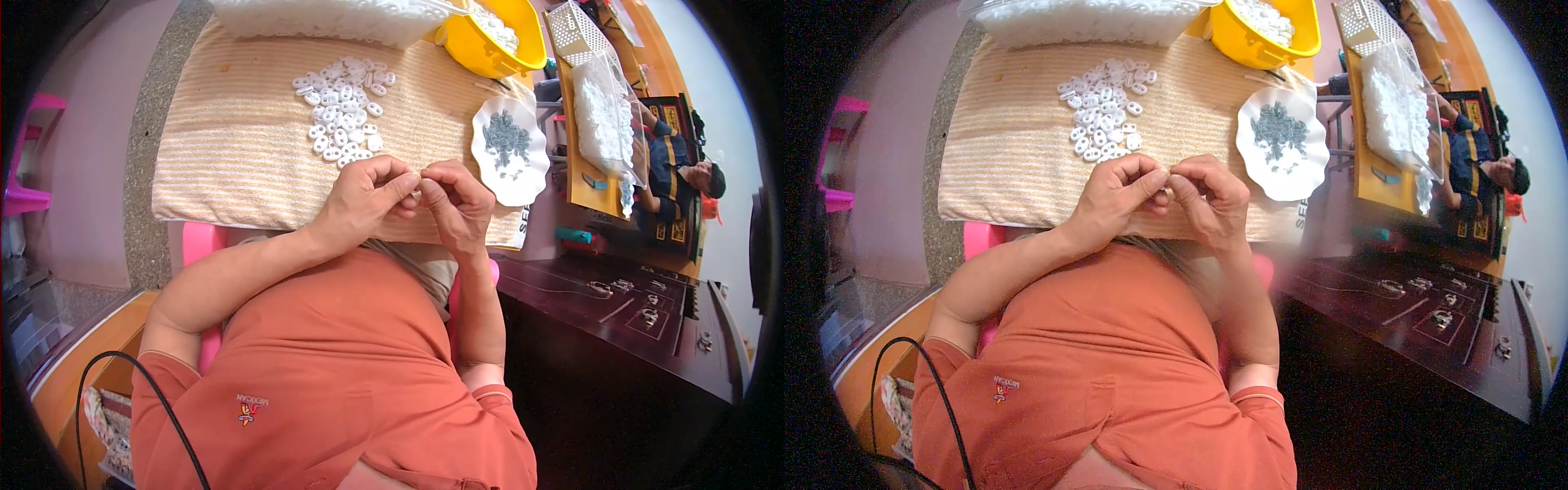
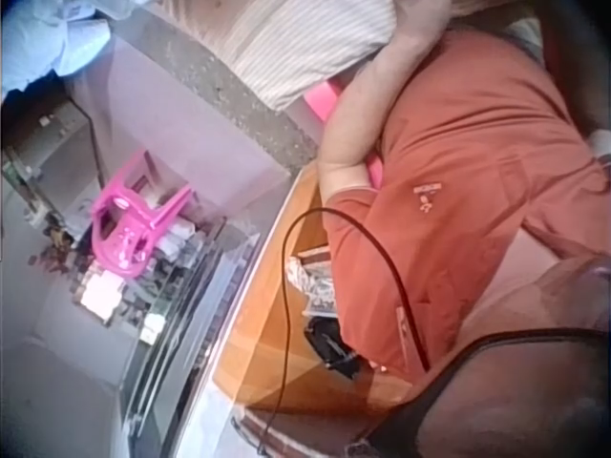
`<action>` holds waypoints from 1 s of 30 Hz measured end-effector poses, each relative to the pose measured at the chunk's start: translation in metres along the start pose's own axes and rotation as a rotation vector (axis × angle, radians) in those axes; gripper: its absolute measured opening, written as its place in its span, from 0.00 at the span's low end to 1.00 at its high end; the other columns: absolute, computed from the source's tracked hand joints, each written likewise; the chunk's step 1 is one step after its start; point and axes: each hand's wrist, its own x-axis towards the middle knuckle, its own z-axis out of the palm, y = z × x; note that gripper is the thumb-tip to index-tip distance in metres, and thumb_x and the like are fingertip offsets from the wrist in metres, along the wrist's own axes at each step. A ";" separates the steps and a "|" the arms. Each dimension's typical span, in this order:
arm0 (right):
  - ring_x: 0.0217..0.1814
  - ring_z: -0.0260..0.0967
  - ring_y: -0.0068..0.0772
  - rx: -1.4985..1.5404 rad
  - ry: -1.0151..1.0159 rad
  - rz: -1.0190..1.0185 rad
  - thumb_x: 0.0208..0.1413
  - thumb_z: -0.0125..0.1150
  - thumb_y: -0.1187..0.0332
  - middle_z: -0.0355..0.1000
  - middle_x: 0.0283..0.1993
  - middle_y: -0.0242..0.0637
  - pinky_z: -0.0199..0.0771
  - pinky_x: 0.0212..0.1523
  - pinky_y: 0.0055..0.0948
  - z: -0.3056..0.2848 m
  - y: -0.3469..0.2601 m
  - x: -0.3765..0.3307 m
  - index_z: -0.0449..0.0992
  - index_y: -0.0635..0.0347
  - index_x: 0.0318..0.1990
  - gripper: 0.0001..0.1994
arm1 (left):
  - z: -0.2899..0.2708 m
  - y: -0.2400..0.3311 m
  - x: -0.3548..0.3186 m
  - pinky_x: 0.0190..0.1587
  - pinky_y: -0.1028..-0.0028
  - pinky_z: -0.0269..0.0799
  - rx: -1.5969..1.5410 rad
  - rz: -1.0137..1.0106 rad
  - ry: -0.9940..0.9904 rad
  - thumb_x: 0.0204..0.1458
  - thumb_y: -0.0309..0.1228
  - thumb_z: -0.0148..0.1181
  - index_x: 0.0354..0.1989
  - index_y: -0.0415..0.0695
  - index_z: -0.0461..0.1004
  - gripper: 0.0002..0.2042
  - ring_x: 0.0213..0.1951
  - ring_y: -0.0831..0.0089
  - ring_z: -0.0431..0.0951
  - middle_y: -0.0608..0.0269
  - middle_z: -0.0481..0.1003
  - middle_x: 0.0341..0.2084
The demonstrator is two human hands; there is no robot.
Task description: Manual assembly of metal pins into white plastic washers.
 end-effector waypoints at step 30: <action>0.35 0.68 0.17 0.163 -0.027 0.154 0.56 0.58 0.78 0.72 0.35 0.32 0.69 0.37 0.17 -0.006 0.013 -0.004 0.75 0.69 0.36 0.03 | -0.001 0.005 0.000 0.43 0.78 0.79 -0.248 -0.140 0.039 0.56 0.22 0.56 0.44 0.34 0.71 0.09 0.37 0.79 0.76 0.62 0.74 0.36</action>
